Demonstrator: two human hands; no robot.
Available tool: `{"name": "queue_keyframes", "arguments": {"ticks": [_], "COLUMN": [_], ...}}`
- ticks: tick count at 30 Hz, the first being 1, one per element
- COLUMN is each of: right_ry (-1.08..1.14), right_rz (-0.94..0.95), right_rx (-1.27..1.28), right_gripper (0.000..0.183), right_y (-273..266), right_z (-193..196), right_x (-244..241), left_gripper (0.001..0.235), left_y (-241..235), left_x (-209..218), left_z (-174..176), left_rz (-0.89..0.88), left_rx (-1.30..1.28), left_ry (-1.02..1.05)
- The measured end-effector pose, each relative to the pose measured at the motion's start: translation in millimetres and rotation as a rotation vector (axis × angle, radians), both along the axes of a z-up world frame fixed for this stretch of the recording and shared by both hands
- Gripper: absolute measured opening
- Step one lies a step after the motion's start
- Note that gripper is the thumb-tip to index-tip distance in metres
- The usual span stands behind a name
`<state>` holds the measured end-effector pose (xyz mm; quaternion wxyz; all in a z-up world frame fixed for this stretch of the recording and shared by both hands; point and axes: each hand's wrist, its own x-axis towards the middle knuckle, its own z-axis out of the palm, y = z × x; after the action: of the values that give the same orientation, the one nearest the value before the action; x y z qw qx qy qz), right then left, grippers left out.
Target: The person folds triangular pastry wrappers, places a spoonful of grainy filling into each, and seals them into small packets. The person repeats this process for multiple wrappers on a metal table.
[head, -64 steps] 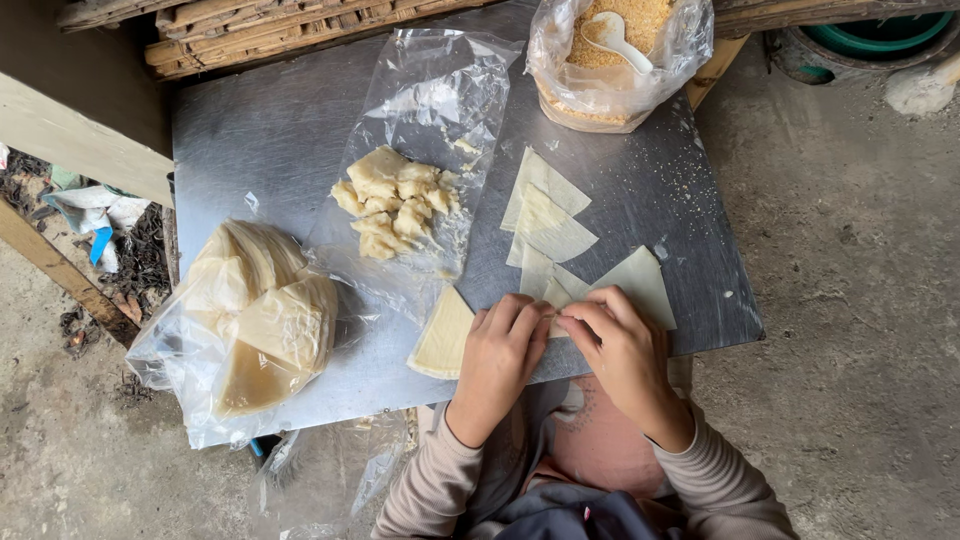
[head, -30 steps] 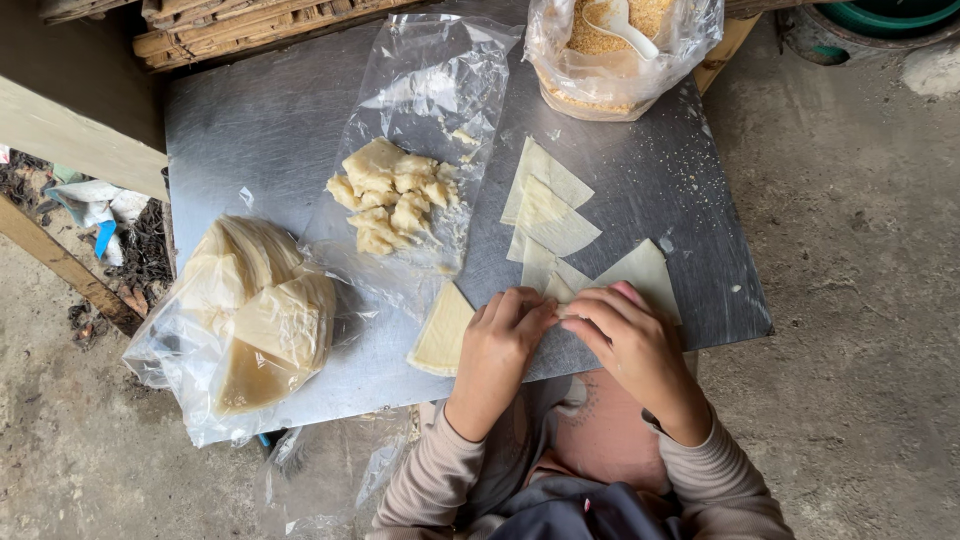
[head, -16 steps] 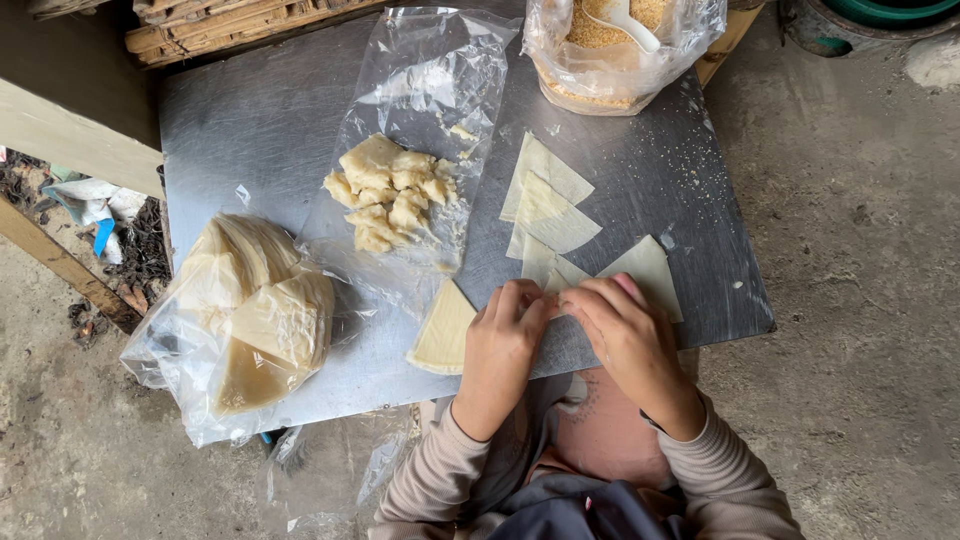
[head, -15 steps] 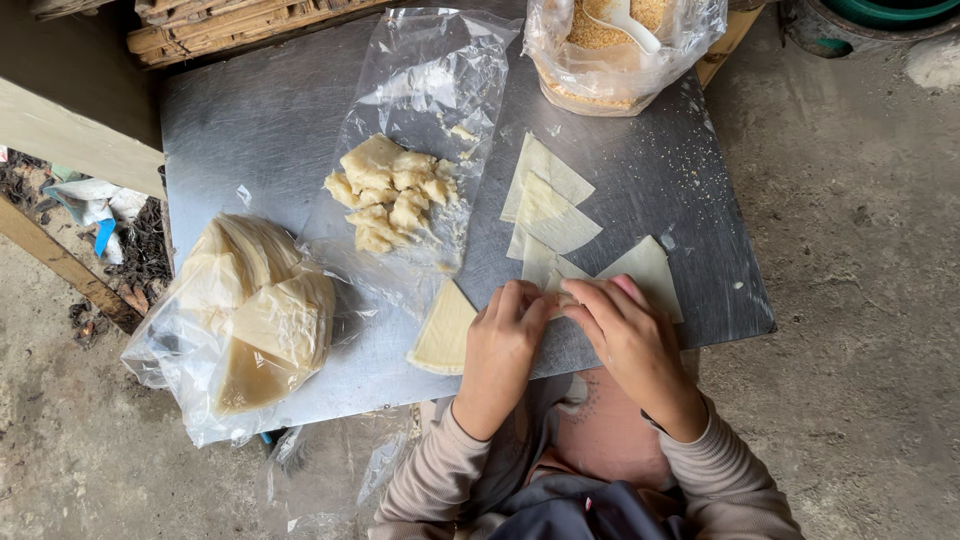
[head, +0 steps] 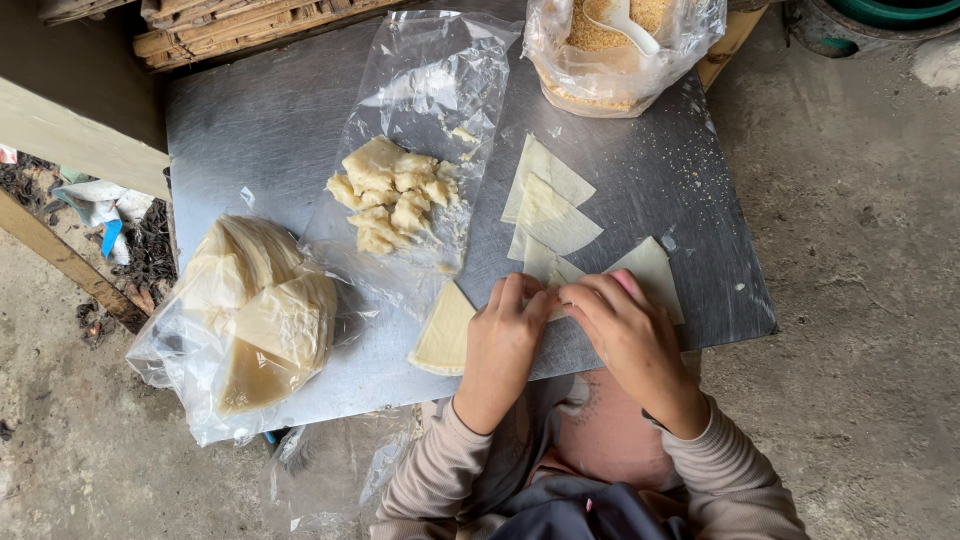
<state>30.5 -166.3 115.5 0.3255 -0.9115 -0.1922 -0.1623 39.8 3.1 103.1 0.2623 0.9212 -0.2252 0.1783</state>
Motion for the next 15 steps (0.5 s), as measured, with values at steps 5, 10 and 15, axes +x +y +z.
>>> {"name": "queue_keyframes", "arguments": {"ticks": [5, 10, 15], "right_ry": [0.020, -0.008, -0.050], "right_rz": [-0.029, -0.020, -0.008], "right_rx": [-0.112, -0.101, -0.064], "right_gripper": [0.017, 0.022, 0.022], "right_y": [0.4, 0.8, -1.2], "right_z": [-2.3, -2.3, -3.7], "right_x": [4.7, 4.4, 4.0], "left_gripper": [0.021, 0.017, 0.019], "left_y": [0.3, -2.4, -3.3], "left_x": [2.1, 2.6, 3.5], "left_z": [-0.6, -2.7, -3.6], "left_rz": [-0.013, 0.016, 0.042], "left_rx": [-0.028, -0.036, -0.041], "left_ry": [-0.048, -0.018, -0.005]}}
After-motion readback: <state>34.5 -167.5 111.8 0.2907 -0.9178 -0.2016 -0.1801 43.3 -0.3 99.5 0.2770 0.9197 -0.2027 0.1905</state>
